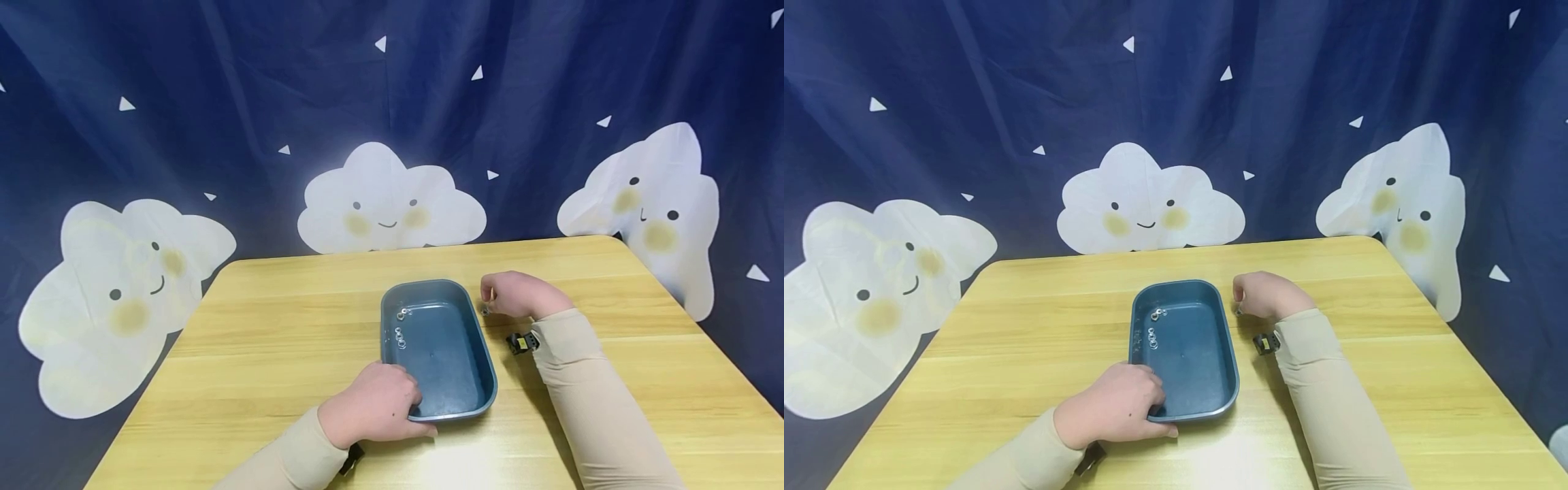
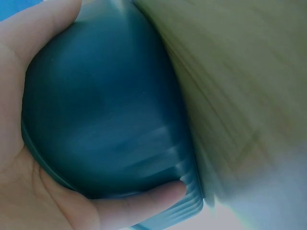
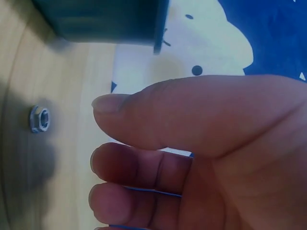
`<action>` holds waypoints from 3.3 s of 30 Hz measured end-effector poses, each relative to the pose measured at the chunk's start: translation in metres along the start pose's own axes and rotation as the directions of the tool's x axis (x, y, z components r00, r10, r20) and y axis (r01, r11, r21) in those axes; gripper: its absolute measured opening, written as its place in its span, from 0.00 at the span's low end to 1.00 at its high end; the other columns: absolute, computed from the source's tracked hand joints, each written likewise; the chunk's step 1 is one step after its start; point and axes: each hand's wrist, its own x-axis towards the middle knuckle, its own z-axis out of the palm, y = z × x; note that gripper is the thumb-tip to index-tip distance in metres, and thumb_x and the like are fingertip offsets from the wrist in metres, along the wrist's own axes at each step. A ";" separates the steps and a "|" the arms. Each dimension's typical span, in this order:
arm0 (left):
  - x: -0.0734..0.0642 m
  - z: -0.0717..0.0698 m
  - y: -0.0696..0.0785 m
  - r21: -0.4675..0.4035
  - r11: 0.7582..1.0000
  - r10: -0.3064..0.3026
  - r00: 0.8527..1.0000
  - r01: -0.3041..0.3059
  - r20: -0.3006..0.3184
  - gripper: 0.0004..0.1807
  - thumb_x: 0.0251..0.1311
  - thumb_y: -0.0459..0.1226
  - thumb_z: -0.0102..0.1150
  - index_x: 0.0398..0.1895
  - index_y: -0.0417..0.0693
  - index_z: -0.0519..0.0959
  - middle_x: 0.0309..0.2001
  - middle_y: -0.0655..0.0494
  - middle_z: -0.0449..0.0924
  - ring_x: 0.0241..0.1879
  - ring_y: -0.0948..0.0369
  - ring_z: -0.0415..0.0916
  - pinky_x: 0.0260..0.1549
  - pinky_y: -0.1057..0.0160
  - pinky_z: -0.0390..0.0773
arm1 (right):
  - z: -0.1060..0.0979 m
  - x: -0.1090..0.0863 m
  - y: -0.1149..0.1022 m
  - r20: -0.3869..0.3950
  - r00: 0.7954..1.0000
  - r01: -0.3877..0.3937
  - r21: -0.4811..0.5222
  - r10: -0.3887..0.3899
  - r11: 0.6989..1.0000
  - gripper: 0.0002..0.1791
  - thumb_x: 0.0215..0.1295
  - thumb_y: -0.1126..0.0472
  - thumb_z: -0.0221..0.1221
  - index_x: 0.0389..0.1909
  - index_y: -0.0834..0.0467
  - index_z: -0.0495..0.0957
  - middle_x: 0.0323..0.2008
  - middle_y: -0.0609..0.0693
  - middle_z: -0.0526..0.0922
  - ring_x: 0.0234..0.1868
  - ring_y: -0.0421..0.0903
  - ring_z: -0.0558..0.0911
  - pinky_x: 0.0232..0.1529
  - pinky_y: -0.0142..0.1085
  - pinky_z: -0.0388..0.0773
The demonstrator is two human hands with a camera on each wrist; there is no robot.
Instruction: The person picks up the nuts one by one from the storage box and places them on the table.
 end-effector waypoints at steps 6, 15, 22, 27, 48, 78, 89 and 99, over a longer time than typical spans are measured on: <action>0.000 -0.001 0.000 0.000 1.000 0.001 1.000 -0.001 -0.003 0.30 0.54 0.72 0.58 0.12 0.63 0.70 0.18 0.72 0.64 0.23 0.66 0.69 0.19 0.63 0.64 | -0.005 -0.003 -0.006 0.011 1.000 -0.014 0.004 0.013 1.000 0.03 0.63 0.64 0.62 0.37 0.56 0.79 0.34 0.48 0.81 0.36 0.50 0.78 0.43 0.47 0.74; 0.000 -0.001 0.001 0.004 1.000 0.000 1.000 0.000 -0.004 0.29 0.53 0.72 0.58 0.12 0.63 0.71 0.18 0.72 0.65 0.24 0.66 0.70 0.20 0.63 0.64 | -0.011 -0.007 -0.016 -0.001 1.000 0.000 0.014 0.000 1.000 0.04 0.63 0.63 0.62 0.37 0.54 0.78 0.32 0.47 0.79 0.34 0.49 0.76 0.40 0.45 0.73; 0.000 -0.001 0.001 -0.001 1.000 -0.002 1.000 0.002 -0.003 0.29 0.53 0.72 0.58 0.13 0.63 0.73 0.18 0.72 0.65 0.24 0.66 0.70 0.20 0.64 0.65 | -0.015 -0.011 -0.025 -0.036 0.999 0.009 0.002 -0.009 1.000 0.03 0.64 0.62 0.60 0.38 0.53 0.78 0.32 0.47 0.80 0.35 0.48 0.77 0.40 0.45 0.73; 0.000 0.000 0.000 -0.003 1.000 -0.004 1.000 0.004 -0.003 0.29 0.54 0.72 0.58 0.13 0.63 0.72 0.18 0.72 0.65 0.23 0.66 0.69 0.20 0.64 0.65 | -0.017 -0.014 -0.031 -0.070 0.997 0.039 -0.002 -0.039 0.999 0.02 0.65 0.60 0.57 0.36 0.52 0.77 0.30 0.44 0.79 0.33 0.46 0.76 0.39 0.44 0.72; 0.001 -0.001 -0.002 -0.016 1.000 0.003 1.000 -0.003 0.001 0.29 0.54 0.72 0.58 0.12 0.63 0.73 0.17 0.72 0.65 0.24 0.65 0.70 0.20 0.63 0.65 | -0.018 -0.016 -0.069 -0.146 0.973 0.179 -0.021 -0.180 0.984 0.04 0.66 0.57 0.61 0.32 0.46 0.77 0.25 0.38 0.75 0.28 0.41 0.74 0.34 0.39 0.72; 0.000 0.001 -0.003 -0.040 0.999 0.014 1.000 -0.013 0.015 0.29 0.55 0.71 0.58 0.12 0.64 0.71 0.18 0.73 0.64 0.25 0.67 0.70 0.21 0.64 0.65 | 0.022 0.002 -0.118 -0.097 0.937 0.325 -0.104 -0.335 0.940 0.04 0.66 0.54 0.63 0.39 0.47 0.79 0.34 0.41 0.77 0.32 0.39 0.74 0.37 0.37 0.74; 0.001 -0.001 -0.002 -0.037 0.999 0.003 1.000 -0.002 0.030 0.28 0.55 0.71 0.58 0.13 0.63 0.75 0.18 0.72 0.64 0.24 0.68 0.69 0.22 0.64 0.66 | 0.040 0.012 -0.123 -0.038 0.949 0.307 -0.124 -0.313 0.944 0.20 0.67 0.54 0.62 0.58 0.50 0.77 0.45 0.43 0.78 0.34 0.42 0.77 0.39 0.39 0.76; 0.001 -0.001 -0.002 -0.015 1.000 0.011 1.000 -0.010 0.024 0.27 0.55 0.71 0.58 0.14 0.64 0.76 0.20 0.72 0.66 0.27 0.68 0.72 0.23 0.63 0.67 | 0.048 0.016 -0.123 0.029 0.950 0.313 -0.149 -0.312 0.938 0.26 0.65 0.54 0.64 0.64 0.51 0.76 0.56 0.49 0.78 0.51 0.46 0.81 0.53 0.43 0.77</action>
